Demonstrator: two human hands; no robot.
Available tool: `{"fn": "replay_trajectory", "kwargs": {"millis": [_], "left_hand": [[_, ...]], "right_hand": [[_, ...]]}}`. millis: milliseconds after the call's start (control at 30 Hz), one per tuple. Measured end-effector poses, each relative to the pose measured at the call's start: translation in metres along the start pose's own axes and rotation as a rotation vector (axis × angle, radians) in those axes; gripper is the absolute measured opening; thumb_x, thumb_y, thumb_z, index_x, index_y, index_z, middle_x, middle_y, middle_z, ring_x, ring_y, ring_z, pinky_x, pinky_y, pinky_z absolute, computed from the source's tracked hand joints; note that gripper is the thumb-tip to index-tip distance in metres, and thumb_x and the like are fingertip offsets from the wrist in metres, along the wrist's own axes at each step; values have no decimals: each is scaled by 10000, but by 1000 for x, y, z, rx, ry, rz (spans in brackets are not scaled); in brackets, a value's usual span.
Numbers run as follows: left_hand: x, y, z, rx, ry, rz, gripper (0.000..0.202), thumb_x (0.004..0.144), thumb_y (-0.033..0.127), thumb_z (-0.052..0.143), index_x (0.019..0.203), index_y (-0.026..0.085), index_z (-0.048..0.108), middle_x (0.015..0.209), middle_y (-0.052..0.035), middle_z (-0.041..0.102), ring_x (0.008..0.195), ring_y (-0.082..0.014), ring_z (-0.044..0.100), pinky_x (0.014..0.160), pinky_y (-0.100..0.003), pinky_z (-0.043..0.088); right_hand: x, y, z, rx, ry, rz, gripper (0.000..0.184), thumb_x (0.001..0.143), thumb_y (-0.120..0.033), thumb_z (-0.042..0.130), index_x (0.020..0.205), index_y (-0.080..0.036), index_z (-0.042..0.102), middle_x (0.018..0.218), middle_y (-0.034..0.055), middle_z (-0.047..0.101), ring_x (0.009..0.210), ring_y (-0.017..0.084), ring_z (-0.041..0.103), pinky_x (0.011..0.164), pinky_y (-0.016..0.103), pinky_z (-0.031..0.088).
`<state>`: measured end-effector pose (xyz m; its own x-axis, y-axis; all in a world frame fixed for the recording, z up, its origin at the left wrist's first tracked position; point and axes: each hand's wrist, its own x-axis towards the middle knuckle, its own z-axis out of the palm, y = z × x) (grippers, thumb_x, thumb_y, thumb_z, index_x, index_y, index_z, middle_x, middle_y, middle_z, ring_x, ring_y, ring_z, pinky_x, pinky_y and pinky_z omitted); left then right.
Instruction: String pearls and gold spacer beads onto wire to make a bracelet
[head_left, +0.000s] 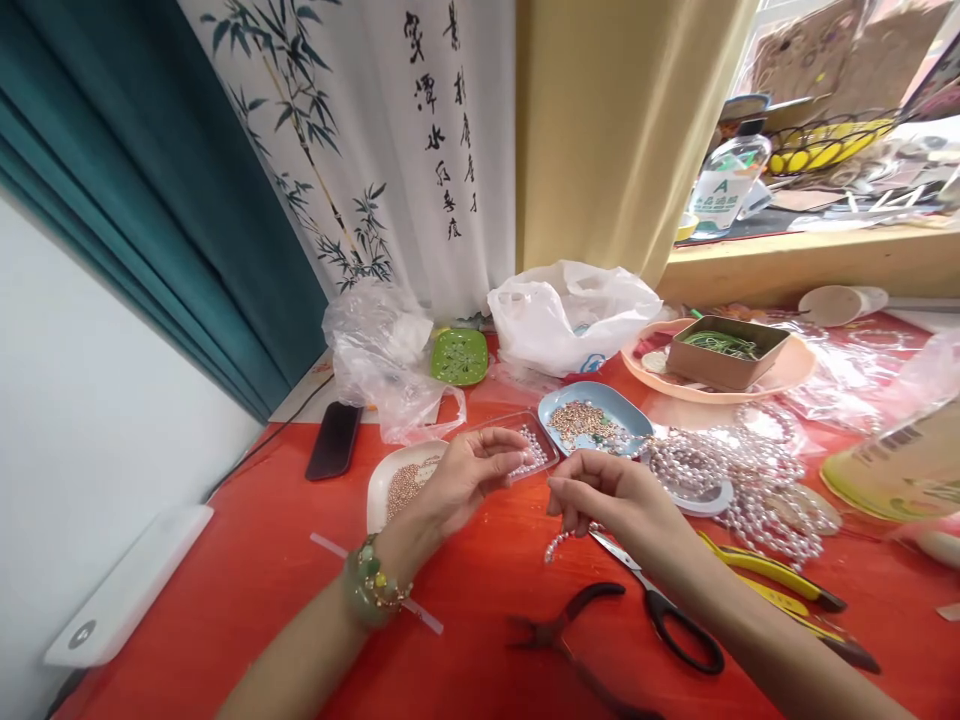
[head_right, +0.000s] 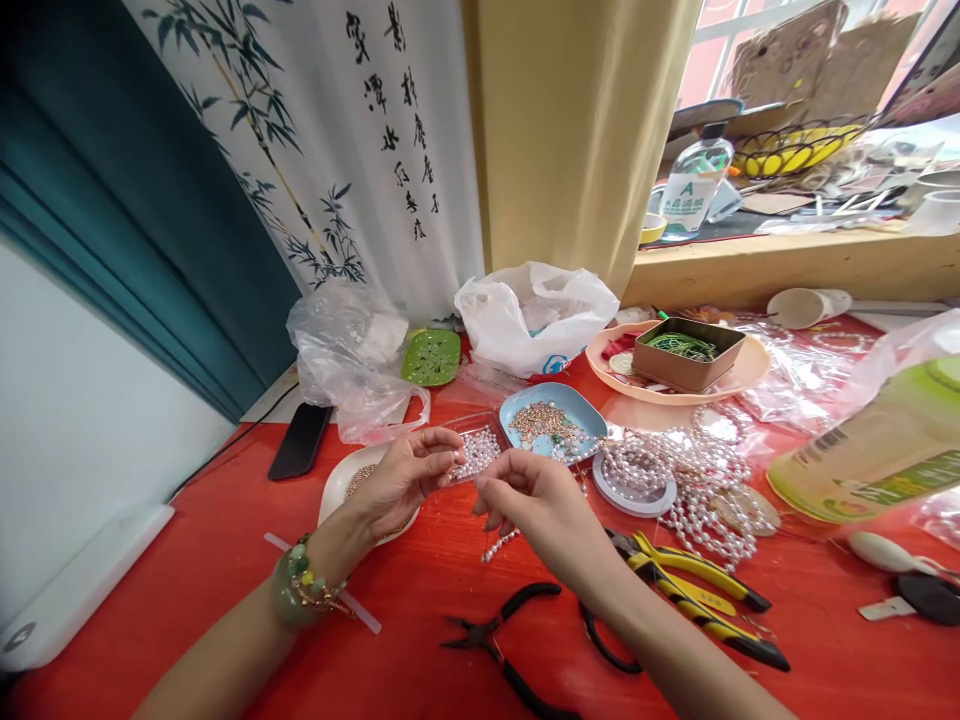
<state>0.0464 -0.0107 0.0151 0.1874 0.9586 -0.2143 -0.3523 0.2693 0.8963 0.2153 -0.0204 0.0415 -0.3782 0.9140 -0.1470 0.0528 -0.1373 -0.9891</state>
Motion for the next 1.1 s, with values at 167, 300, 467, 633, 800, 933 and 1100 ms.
{"fn": "replay_trajectory", "kwargs": {"millis": [167,300,467,633,800,933,1100], "left_hand": [[2,-4,-1,-38,-16,-10,157,552,178,770,661,133,667,607,17,582,487,-38,461,499,-168,361],[2,-4,2,-40,4,-19,179,503,187,793,630,133,679,608,12,592,508,-48,482,503,-172,383],[1,-3,4,-27,-4,-32,177,498,202,796,621,135,688,594,11,588,525,-54,492,506,-174,394],[0,-4,5,-16,8,-53,184,486,204,801,617,139,690,603,9,599,515,-54,497,494,-177,395],[-1,-5,4,-15,5,-46,178,488,194,801,618,139,692,618,4,608,517,-51,503,493,-167,404],[0,-5,4,-19,10,-48,201,466,206,810,614,138,692,592,10,600,510,-52,501,484,-167,405],[0,-7,3,-20,13,-51,202,474,207,808,626,137,694,606,6,604,521,-58,513,485,-171,409]], "right_hand": [[0,6,3,33,1,39,101,653,-208,550,558,-183,530,509,-22,585,415,73,483,440,211,411],[0,10,3,42,-16,22,91,663,-178,535,572,-182,522,515,-24,583,419,67,485,440,201,409],[0,11,2,39,-38,44,73,669,-160,513,598,-178,517,526,-25,581,433,67,484,445,195,414],[1,13,2,43,-48,55,65,656,-147,489,604,-176,514,518,-32,577,425,62,482,441,191,404],[1,14,2,40,-40,62,66,658,-164,507,594,-180,505,504,-40,572,415,60,473,435,190,394],[1,12,2,43,-47,55,64,657,-155,502,597,-178,506,506,-42,569,416,57,474,439,187,398],[1,11,4,56,-48,60,68,642,-154,509,579,-181,502,493,-44,565,402,55,466,429,189,397]]}}
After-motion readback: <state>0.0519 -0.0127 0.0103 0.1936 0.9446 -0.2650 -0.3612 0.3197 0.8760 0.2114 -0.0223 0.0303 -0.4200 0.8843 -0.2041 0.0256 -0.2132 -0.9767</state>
